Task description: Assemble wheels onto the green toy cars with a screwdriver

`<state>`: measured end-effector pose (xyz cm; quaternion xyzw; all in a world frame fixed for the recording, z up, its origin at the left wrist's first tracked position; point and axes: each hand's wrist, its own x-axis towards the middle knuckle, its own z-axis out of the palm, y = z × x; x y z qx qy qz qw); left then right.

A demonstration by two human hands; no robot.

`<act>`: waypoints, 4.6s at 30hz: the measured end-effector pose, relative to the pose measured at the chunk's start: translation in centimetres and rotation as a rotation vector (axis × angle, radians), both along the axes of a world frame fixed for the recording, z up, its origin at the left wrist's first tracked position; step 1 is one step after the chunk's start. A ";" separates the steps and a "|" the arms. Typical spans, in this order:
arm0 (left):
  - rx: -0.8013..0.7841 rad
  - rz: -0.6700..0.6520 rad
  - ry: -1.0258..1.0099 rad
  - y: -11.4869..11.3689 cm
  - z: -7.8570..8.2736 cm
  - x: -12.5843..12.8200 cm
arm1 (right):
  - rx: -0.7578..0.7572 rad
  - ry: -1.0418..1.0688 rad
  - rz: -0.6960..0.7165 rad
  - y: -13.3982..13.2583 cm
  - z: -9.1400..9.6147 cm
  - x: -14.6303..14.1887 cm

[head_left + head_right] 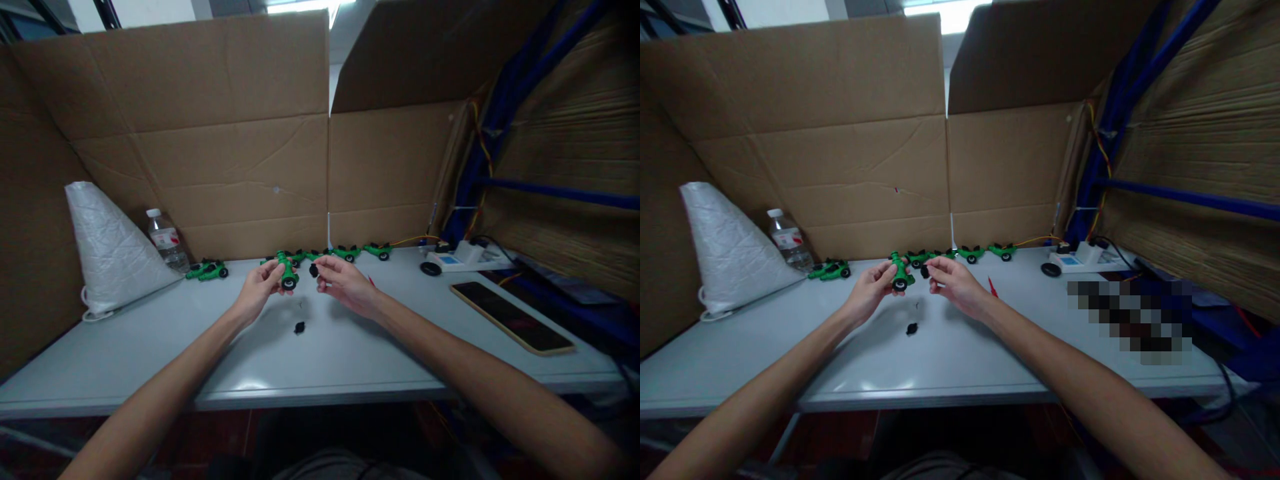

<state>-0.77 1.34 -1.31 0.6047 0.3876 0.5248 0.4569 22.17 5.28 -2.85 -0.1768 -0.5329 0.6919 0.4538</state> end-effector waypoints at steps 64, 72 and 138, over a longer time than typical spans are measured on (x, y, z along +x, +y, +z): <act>0.159 0.084 0.230 -0.3 -1.2 0.5 | 0.426 -0.207 -0.282 -0.1 -1.0 -1.5; 0.128 0.127 0.209 -0.4 -0.9 0.5 | 0.432 -0.221 -0.254 -0.2 -1.1 -1.5; 0.348 0.102 0.457 -0.4 -1.9 0.7 | 0.525 -0.412 -0.260 -0.6 -2.1 -1.8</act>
